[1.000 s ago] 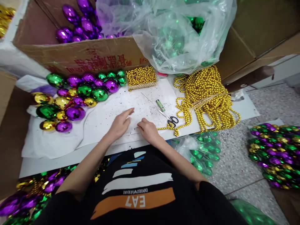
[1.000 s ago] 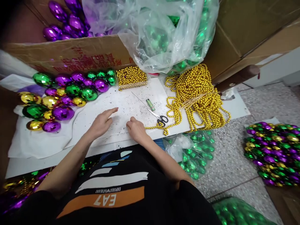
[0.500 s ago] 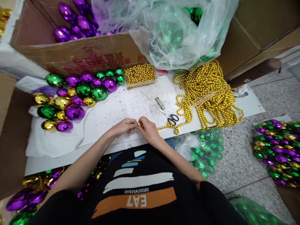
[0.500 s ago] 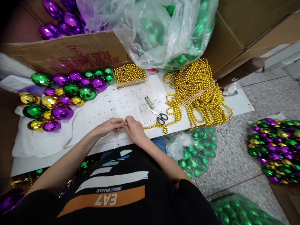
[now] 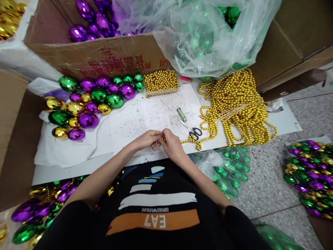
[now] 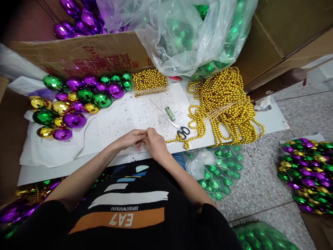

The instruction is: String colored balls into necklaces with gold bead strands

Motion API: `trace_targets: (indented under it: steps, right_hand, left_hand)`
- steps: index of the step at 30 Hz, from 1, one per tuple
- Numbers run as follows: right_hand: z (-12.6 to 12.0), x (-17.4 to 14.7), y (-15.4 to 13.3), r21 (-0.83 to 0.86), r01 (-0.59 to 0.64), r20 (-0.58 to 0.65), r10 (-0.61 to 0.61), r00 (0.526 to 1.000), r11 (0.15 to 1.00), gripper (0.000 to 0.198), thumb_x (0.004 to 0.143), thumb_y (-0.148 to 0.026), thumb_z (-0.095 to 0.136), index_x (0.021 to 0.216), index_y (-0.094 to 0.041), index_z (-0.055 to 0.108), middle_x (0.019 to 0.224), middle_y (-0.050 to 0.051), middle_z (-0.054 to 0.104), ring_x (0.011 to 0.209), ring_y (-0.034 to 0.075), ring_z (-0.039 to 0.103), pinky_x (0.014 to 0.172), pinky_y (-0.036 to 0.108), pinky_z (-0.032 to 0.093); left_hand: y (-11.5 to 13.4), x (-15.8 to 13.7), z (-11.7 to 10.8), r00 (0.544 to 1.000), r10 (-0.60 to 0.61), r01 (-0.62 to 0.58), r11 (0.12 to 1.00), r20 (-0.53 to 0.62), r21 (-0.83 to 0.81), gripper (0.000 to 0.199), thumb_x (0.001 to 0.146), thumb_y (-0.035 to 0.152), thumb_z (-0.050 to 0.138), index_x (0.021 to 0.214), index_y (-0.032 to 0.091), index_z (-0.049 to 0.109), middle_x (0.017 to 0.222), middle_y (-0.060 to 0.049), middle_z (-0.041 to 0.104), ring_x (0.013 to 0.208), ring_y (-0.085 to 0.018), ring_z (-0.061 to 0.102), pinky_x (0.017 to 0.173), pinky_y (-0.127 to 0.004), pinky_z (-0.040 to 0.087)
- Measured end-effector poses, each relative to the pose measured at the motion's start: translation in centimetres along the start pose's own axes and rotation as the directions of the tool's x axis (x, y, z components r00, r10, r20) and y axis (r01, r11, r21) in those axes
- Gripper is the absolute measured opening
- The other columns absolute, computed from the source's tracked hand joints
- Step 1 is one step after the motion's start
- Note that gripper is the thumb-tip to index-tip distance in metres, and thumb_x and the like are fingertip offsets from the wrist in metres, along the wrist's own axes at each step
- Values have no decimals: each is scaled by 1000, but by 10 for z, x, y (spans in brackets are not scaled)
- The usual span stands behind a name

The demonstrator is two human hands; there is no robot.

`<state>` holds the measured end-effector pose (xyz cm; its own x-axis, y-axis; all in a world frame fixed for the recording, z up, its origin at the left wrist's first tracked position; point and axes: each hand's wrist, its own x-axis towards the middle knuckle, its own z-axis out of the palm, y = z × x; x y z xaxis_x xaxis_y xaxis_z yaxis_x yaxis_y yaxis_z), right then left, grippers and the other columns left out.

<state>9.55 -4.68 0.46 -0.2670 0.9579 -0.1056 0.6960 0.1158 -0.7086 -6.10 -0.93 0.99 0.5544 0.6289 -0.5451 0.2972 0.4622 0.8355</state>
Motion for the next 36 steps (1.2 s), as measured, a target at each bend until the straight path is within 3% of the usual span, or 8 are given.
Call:
trace_targets:
  steps: [6, 12, 18, 23, 28, 31, 33, 36]
  right_hand:
    - [-7, 0, 1, 36, 16, 60, -18, 998, 999, 5, 89, -22, 54, 91, -22, 49, 84, 1, 60, 75, 18, 56, 66, 28, 37]
    - [-12, -2, 6, -9, 12, 83, -11, 997, 1000, 10, 88, -21, 59, 98, -21, 56, 91, 3, 63, 79, 18, 60, 69, 28, 39]
    - [-12, -4, 6, 93, 6, 72, -12, 997, 996, 14, 88, -24, 60, 102, -21, 58, 92, 4, 64, 82, 18, 61, 72, 28, 42]
    - [-20, -4, 14, 323, -23, 240, -59, 969, 946, 33, 82, -27, 66, 113, -22, 56, 94, 0, 66, 82, 15, 61, 75, 26, 44]
    - [-53, -12, 51, 276, -36, 370, -71, 926, 960, 21, 79, -24, 62, 100, -19, 61, 82, -2, 61, 77, 15, 55, 70, 24, 41]
    - [-85, -23, 72, 161, -68, 374, 3, 927, 985, 7, 78, -25, 61, 81, -18, 60, 74, -2, 57, 70, 13, 51, 65, 24, 37]
    - [-106, -33, 81, 157, -123, 365, 58, 929, 980, 14, 79, -31, 62, 74, -18, 59, 67, -3, 53, 64, 12, 47, 60, 23, 35]
    - [-128, -49, 87, 262, -192, 349, 92, 932, 946, 23, 79, -41, 65, 79, -18, 63, 71, -1, 57, 66, 13, 49, 60, 25, 38]
  left_hand:
    - [-1, -4, -7, 997, -72, 72, 997, -41, -9, 31, 84, 40, 59, 66, 17, 50, 55, 5, 39, 46, -5, 30, 42, -20, 18]
    - [-1, -9, -13, 997, -61, 62, 998, -55, 18, 20, 75, 36, 68, 74, 15, 68, 52, 6, 41, 45, -4, 25, 44, -21, 17]
    - [0, -11, -12, 996, -54, 56, 998, -72, 34, 23, 71, 38, 72, 71, 15, 69, 49, 6, 43, 45, -4, 25, 43, -21, 17]
    - [14, -26, -30, 991, 44, -48, 998, -124, -34, 27, 73, 43, 70, 76, 17, 67, 55, 4, 47, 45, -4, 27, 44, -21, 21]
    - [35, -60, -60, 947, 179, -192, 981, -268, -22, 32, 71, 47, 73, 71, 17, 61, 85, -8, 65, 67, -12, 53, 56, -26, 43]
    - [35, -84, -75, 929, 102, -141, 986, -355, -86, 38, 68, 50, 77, 73, 17, 58, 71, -3, 61, 52, -6, 41, 44, -20, 26]
    - [28, -99, -83, 914, 55, -111, 987, -403, -117, 39, 67, 49, 78, 74, 18, 56, 61, 1, 54, 47, -3, 30, 44, -18, 16]
    - [13, -119, -92, 908, 27, -65, 995, -417, -78, 37, 68, 47, 78, 73, 18, 57, 57, 2, 47, 47, -3, 29, 46, -18, 16]
